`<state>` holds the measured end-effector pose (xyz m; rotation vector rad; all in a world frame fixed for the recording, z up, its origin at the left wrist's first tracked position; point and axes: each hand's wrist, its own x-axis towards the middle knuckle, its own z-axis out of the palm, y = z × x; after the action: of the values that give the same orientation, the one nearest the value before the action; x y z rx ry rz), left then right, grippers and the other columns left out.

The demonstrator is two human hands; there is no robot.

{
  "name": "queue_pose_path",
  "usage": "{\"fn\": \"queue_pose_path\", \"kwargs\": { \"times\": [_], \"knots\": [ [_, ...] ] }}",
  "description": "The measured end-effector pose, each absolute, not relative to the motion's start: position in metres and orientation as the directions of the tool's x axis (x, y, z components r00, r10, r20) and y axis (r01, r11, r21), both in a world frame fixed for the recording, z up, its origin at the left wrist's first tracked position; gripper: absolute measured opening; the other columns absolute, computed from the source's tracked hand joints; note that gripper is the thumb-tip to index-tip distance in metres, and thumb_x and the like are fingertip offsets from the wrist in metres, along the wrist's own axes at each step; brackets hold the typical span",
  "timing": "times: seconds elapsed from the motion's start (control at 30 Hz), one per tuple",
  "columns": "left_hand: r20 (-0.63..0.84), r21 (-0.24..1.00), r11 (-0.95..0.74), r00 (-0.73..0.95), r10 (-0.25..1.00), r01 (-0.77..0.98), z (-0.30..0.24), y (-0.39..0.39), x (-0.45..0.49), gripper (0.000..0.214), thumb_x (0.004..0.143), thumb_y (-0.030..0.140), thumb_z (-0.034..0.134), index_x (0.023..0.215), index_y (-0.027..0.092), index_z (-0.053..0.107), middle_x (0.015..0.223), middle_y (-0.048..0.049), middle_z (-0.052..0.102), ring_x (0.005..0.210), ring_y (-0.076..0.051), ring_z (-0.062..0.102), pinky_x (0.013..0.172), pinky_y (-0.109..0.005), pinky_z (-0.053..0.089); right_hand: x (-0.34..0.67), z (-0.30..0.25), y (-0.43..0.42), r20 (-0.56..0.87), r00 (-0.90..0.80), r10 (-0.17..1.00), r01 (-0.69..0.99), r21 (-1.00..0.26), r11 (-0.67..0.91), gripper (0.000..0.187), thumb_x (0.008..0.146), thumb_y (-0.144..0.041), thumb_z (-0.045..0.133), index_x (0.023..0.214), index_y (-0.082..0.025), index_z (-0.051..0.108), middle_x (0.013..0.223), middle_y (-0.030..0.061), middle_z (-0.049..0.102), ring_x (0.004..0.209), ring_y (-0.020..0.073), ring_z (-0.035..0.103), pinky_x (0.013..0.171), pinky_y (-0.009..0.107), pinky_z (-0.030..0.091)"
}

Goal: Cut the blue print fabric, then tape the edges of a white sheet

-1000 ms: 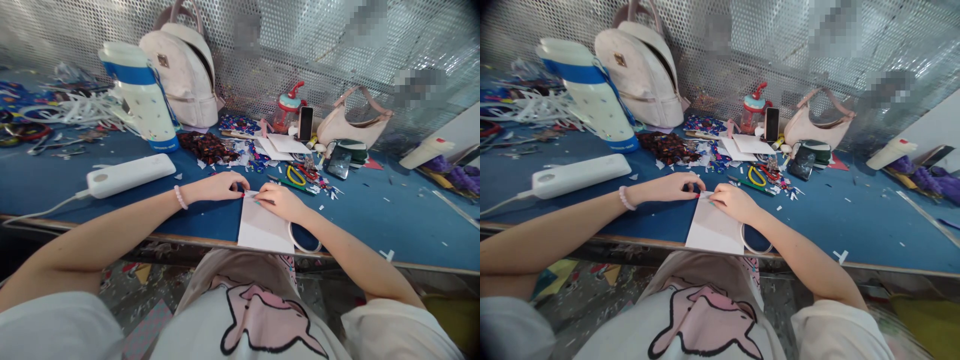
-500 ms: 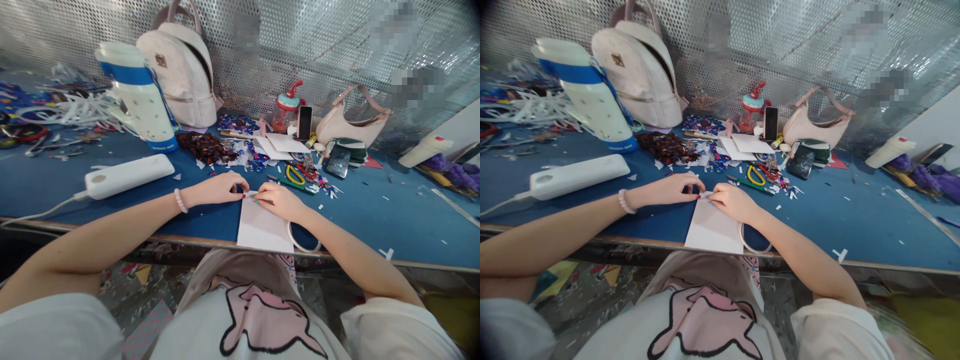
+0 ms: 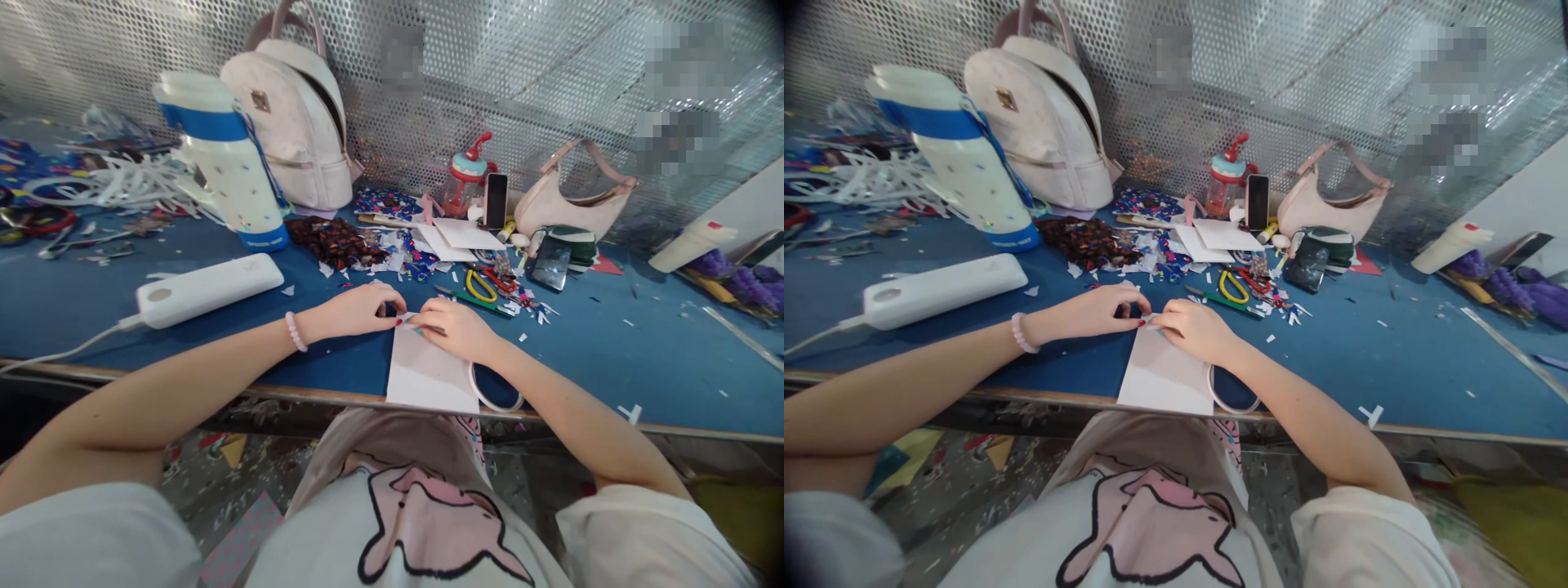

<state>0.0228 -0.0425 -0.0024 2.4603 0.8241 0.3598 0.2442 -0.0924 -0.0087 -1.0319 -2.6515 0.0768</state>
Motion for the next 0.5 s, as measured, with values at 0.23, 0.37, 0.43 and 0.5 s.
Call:
{"fn": "queue_pose_path", "kwargs": {
  "times": [0.23, 0.37, 0.43, 0.5],
  "knots": [
    [0.093, 0.536, -0.688, 0.776, 0.624, 0.489, -0.0032, -0.0426, 0.0225, 0.031, 0.081, 0.036, 0.053, 0.101, 0.015, 0.065, 0.098, -0.0068, 0.065, 0.072, -0.015, 0.06, 0.068, -0.025, 0.046, 0.2454, -0.0101, -0.0915, 0.271, -0.718, 0.642, 0.635, -0.124, 0.762, 0.026, 0.091, -0.015, 0.051, 0.104, -0.022, 0.073, 0.094, 0.0073, 0.065, 0.083, 0.0169, 0.059, 0.068, 0.027, 0.043],
    [0.084, 0.549, -0.677, 0.773, 0.628, 0.49, -0.0041, -0.0423, 0.0223, 0.031, 0.081, 0.036, 0.052, 0.1, 0.016, 0.065, 0.099, -0.0062, 0.066, 0.072, -0.015, 0.06, 0.067, -0.025, 0.046, 0.2446, -0.0118, -0.0915, 0.29, -0.715, 0.636, 0.632, -0.122, 0.766, 0.025, 0.091, -0.014, 0.052, 0.101, -0.02, 0.074, 0.093, 0.0073, 0.065, 0.082, 0.0168, 0.058, 0.07, 0.028, 0.043],
    [0.079, 0.556, -0.669, 0.77, 0.633, 0.493, -0.0046, -0.0423, 0.0223, 0.03, 0.081, 0.036, 0.052, 0.1, 0.016, 0.064, 0.099, -0.006, 0.066, 0.071, -0.014, 0.06, 0.067, -0.025, 0.046, 0.2441, -0.0124, -0.0916, 0.298, -0.714, 0.634, 0.628, -0.128, 0.767, 0.024, 0.091, -0.015, 0.052, 0.099, -0.018, 0.074, 0.092, 0.0078, 0.065, 0.082, 0.0169, 0.058, 0.07, 0.028, 0.044],
    [0.076, 0.561, -0.662, 0.765, 0.639, 0.498, -0.005, -0.0425, 0.0225, 0.029, 0.081, 0.036, 0.053, 0.099, 0.016, 0.064, 0.098, -0.0057, 0.066, 0.071, -0.014, 0.059, 0.067, -0.025, 0.046, 0.2436, -0.0124, -0.0918, 0.295, -0.712, 0.638, 0.63, -0.134, 0.765, 0.024, 0.091, -0.014, 0.052, 0.099, -0.017, 0.074, 0.093, 0.0082, 0.065, 0.082, 0.017, 0.058, 0.071, 0.028, 0.044]
  ]
}}
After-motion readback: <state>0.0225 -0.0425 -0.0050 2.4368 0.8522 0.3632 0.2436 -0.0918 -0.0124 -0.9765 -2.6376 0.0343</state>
